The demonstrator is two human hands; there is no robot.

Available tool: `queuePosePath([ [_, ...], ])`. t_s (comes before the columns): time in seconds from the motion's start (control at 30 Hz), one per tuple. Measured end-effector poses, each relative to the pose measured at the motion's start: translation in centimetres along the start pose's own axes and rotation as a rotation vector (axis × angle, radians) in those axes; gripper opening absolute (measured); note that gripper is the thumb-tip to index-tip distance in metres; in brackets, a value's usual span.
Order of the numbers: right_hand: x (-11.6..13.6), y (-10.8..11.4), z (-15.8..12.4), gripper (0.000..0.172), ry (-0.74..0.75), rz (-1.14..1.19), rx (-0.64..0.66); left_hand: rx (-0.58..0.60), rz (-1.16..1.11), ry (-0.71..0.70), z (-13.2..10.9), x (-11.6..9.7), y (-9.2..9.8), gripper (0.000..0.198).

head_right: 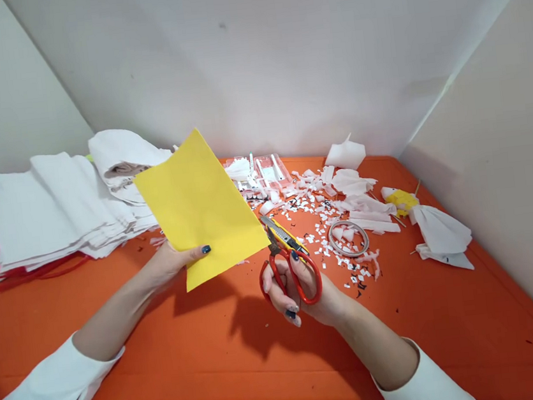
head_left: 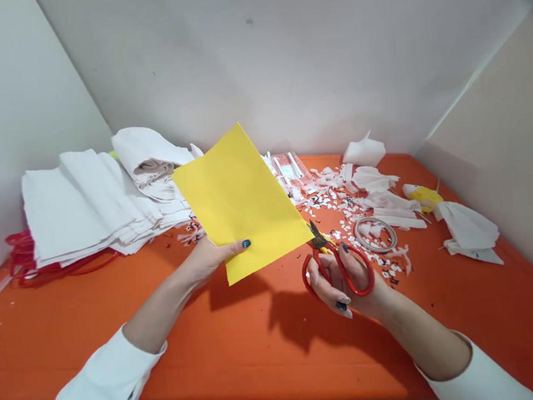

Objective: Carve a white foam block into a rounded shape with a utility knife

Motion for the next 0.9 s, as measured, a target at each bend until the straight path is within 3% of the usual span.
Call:
queuePosePath([
  [0.2, 0.1, -0.1, 0.2, 0.058, 0.014, 0.004, 0.005, -0.062, -0.084, 0.018, -0.4, -0.1, -0.5, 0.065],
  [0.6, -0.4, 0.0, 0.2, 0.056, 0.041, 0.002, -0.001, -0.117, 0.019, -0.03, -0.9, -0.8, -0.3, 0.067],
  [0.7, -0.9, 0.5, 0.5, 0.055, 0.042, -0.005, -0.038, -0.049, -0.013, 0.008, -0.7, 0.0, -0.9, 0.061],
  [0.9, -1.7, 0.4, 0.9, 0.057, 0.037, 0.077, 0.006, -0.084, -0.045, -0.061, -0.1, 0.6, -0.7, 0.053],
])
Point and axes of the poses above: each hand's wrist, its own z-axis towards the middle knuckle, its own y-axis out of the back of the hand, x = y × z, the point moved 8 cm from there along z, towards the middle knuckle, and after that the axes turned 4 degrees about z, right-handed, at the moved point
